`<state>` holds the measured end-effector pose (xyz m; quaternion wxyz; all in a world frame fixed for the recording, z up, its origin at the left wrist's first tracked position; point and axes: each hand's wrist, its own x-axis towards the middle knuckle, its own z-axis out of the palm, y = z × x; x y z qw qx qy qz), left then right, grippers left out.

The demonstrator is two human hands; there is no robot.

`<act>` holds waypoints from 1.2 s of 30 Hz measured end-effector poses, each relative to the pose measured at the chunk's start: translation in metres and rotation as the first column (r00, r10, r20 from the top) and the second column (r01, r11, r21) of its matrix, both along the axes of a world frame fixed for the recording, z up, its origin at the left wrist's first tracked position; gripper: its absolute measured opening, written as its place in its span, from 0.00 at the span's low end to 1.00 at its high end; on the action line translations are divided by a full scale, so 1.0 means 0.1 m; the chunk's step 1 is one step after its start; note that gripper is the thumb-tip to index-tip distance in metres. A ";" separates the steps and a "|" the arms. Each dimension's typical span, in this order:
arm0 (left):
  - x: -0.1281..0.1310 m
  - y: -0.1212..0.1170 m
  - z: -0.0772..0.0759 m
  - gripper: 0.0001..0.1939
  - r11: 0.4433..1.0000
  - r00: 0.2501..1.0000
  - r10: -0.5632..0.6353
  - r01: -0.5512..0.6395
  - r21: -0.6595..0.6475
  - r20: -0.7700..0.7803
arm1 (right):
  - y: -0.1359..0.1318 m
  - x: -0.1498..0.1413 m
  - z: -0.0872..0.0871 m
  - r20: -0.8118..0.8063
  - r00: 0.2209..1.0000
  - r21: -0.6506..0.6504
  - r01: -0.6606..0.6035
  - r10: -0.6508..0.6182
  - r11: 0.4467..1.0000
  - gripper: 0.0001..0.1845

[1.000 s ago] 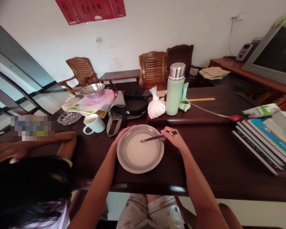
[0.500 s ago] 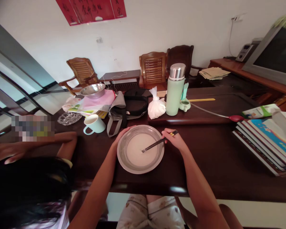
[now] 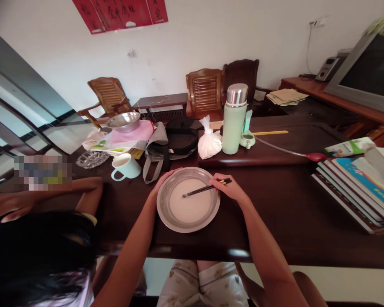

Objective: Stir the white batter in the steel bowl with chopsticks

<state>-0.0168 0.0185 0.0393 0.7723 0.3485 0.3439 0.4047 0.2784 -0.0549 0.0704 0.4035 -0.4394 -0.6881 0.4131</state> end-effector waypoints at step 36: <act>-0.02 0.02 -0.03 0.19 1.000 1.000 -0.002 0.002 0.006 -0.007 | 0.00 0.06 0.01 -0.106 0.979 0.000 0.172 -0.172 0.985 0.18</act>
